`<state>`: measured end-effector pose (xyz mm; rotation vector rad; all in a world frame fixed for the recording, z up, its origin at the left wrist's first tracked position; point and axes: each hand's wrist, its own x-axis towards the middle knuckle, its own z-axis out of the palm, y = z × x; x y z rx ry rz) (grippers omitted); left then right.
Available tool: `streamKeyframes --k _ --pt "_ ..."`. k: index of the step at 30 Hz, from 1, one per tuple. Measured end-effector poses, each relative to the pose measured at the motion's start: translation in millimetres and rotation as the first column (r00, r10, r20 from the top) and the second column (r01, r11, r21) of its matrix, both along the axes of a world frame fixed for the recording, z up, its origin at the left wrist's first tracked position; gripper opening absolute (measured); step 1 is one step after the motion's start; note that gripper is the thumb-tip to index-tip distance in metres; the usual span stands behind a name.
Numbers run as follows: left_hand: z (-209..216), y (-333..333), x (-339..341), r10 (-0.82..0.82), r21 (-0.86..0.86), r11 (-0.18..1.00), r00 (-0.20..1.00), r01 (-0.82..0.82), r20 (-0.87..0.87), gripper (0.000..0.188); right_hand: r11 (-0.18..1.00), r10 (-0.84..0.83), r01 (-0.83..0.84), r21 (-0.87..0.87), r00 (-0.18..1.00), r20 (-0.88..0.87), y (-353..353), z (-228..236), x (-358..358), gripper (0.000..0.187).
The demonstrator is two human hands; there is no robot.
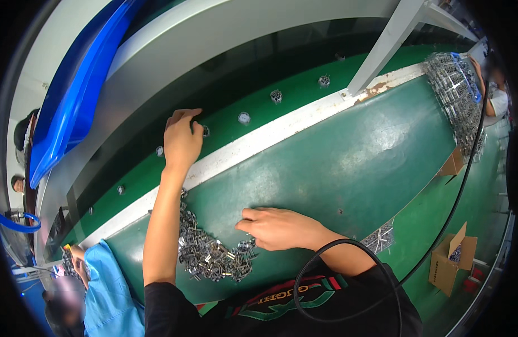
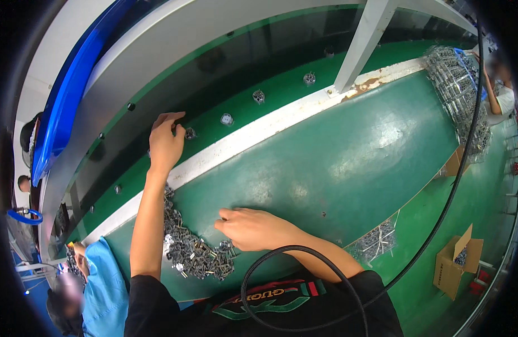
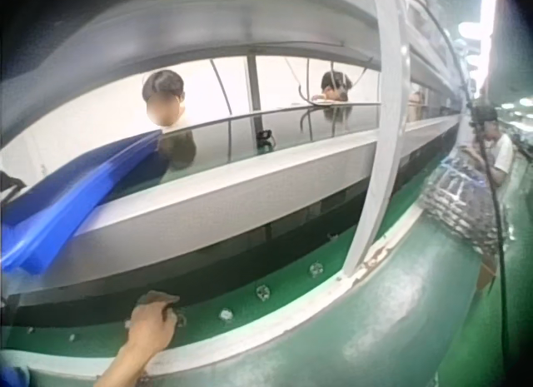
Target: The person assembles electrical components by hand, inserting metal pins into plastic housings at an industrial workstation.
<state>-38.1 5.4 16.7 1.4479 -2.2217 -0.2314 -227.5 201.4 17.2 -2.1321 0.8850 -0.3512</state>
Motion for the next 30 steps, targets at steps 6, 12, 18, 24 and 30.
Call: streamKeyframes --k 6,12,18,24,30 --pt "-4 -18 -56 -0.477 -0.109 0.87 0.877 0.481 0.062 0.031 0.978 -0.205 0.206 0.041 0.901 0.383 -17 10 -2 0.02" --pt "17 14 -52 -0.333 0.136 0.92 0.916 0.367 -0.223 0.023 0.949 -0.28 0.222 0.224 0.92 0.275 -25 -8 -8 0.02" --pt "38 129 23 0.412 0.61 0.674 0.473 0.417 -0.779 0.028 0.925 -0.266 0.355 -0.135 0.86 0.436 -31 -9 6 0.02" --pt "27 179 54 0.576 0.454 0.677 -0.033 0.579 -0.817 0.037 0.844 -0.529 0.258 0.47 0.547 0.649 -24 18 25 0.022" --pt "20 182 61 0.564 0.319 0.605 -0.111 0.729 -0.818 0.032 0.907 -0.38 0.064 0.416 0.551 0.743 -25 21 33 0.02"
